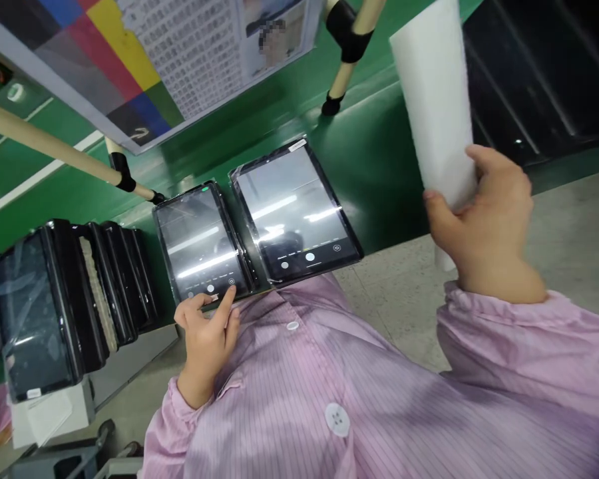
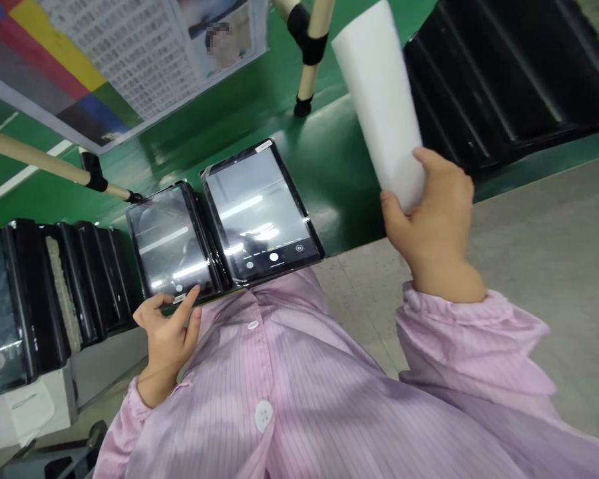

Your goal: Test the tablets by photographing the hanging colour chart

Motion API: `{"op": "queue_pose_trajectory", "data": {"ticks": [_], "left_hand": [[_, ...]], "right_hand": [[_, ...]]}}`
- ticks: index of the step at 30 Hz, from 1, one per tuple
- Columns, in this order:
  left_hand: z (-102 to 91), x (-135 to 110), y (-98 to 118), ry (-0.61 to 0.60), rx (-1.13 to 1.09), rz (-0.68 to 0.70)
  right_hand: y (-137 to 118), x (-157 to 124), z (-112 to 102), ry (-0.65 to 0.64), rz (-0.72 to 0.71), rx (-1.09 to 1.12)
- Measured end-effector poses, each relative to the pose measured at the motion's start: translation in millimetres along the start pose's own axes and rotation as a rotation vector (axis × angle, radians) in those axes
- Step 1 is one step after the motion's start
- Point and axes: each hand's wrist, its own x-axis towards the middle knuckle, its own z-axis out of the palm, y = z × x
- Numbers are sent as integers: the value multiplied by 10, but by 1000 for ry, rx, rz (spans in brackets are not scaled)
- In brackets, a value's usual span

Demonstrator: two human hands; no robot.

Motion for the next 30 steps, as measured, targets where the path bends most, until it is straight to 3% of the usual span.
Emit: {"op": "queue_pose_trajectory", "data": {"ticks": [4, 7, 10, 13, 16, 19, 22, 27, 30], "left_hand": [[18, -63, -42, 46, 8, -37], [73, -68, -32, 13, 19, -54], [110, -68, -59, -46, 34, -58], [91, -97, -239, -39, -4, -131], [70, -133, -569, -99, -95, -313], [88, -156, -878, -288, -235, -539], [113, -185, -1057, -349, -396, -729], [86, -179, -1152, -234, -791, -888], [51, -65, -1107, -28, -1057, -998]], "right_hand": [[-232, 71, 156, -249, 91, -20], [-429, 46, 180, -236, 125, 97], [-606, -56, 162, -268, 183, 468], [-742, -195, 147, -521, 325, 892], [-826, -299, 137, -685, 378, 1083], [-863, -339, 111, -709, 358, 1117], [-867, -336, 73, -718, 336, 1107], [-839, -289, 43, -744, 339, 1105], [-871, -243, 65, -605, 340, 1063]]}}
